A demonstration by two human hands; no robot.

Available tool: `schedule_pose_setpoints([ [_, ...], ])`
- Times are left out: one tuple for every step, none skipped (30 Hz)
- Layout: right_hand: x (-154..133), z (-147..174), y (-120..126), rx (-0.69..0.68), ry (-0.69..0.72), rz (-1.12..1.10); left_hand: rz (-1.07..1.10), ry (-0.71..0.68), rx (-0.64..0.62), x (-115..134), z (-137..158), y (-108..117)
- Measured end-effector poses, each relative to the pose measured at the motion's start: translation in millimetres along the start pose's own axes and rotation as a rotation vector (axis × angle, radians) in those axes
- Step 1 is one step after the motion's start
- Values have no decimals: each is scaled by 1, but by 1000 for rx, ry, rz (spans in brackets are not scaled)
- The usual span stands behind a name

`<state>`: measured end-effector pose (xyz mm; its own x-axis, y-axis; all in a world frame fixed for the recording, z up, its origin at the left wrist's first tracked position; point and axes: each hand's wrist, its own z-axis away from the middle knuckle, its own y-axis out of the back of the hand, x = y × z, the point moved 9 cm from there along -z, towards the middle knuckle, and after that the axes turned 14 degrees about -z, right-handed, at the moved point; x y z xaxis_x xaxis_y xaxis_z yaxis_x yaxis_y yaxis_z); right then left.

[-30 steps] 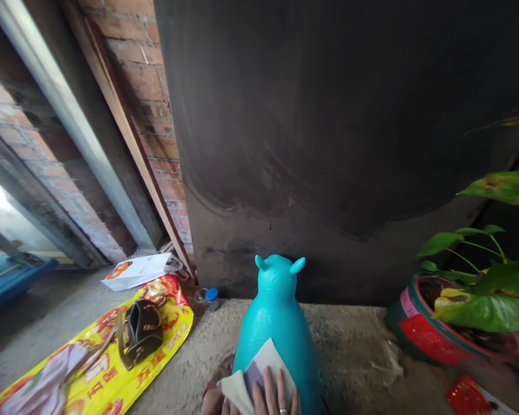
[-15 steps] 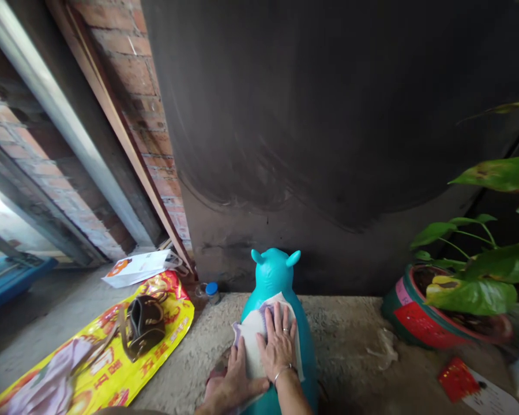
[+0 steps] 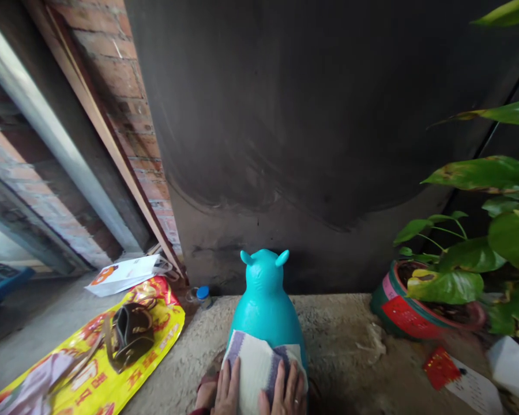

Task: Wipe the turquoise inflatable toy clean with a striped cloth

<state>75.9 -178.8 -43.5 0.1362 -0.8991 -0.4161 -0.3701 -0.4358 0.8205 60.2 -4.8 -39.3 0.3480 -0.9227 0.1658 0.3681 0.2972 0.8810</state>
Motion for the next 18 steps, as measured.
schedule_pose_setpoints([
  [-1, -11, -1, -22, -31, 1, -23, 4, 12, 2, -2, 4],
  [-2, -24, -1, -53, -56, -5, -50, 13, 18, 4, -5, 7],
  [-3, -37, -2, -91, -69, -19, -75, 21, 21, 7, -8, 10],
  [-4, -51, -4, -133, -71, -40, -99, 36, 21, 11, -11, 14],
  [-4, -64, -6, -176, -66, -68, -116, 47, 16, 15, -15, 18],
  [-4, -77, -8, -216, -57, -99, -124, 54, 11, 20, -20, 22],
  [-4, -90, -11, -253, -46, -131, -129, 59, 5, 26, -24, 27],
  [-3, -102, -14, -285, -31, -163, -134, 61, -2, 32, -29, 33],
  [-2, -113, -17, -310, -17, -192, -139, 61, -2, 38, -33, 40],
  [-2, -124, -20, -328, -9, -216, -144, 63, 0, 43, -36, 48],
  [-1, -132, -22, -340, -6, -237, -146, 63, 2, 48, -39, 55],
  [-1, -139, -24, -345, -9, -251, -145, 67, 4, 52, -40, 62],
  [0, -143, -25, -345, -18, -262, -140, 65, 6, 54, -41, 68],
  [0, -144, -25, -344, -33, -266, -132, 63, 8, 55, -40, 73],
  [2, -142, -25, -336, -51, -266, -127, 58, 2, 55, -38, 76],
  [3, -138, -24, -318, -69, -268, -123, 44, 0, 55, -35, 78],
  [6, -130, -21, -291, -86, -272, -124, 26, 1, 54, -31, 79],
  [8, -119, -17, -261, -96, -282, -129, 3, -1, 53, -27, 79],
])
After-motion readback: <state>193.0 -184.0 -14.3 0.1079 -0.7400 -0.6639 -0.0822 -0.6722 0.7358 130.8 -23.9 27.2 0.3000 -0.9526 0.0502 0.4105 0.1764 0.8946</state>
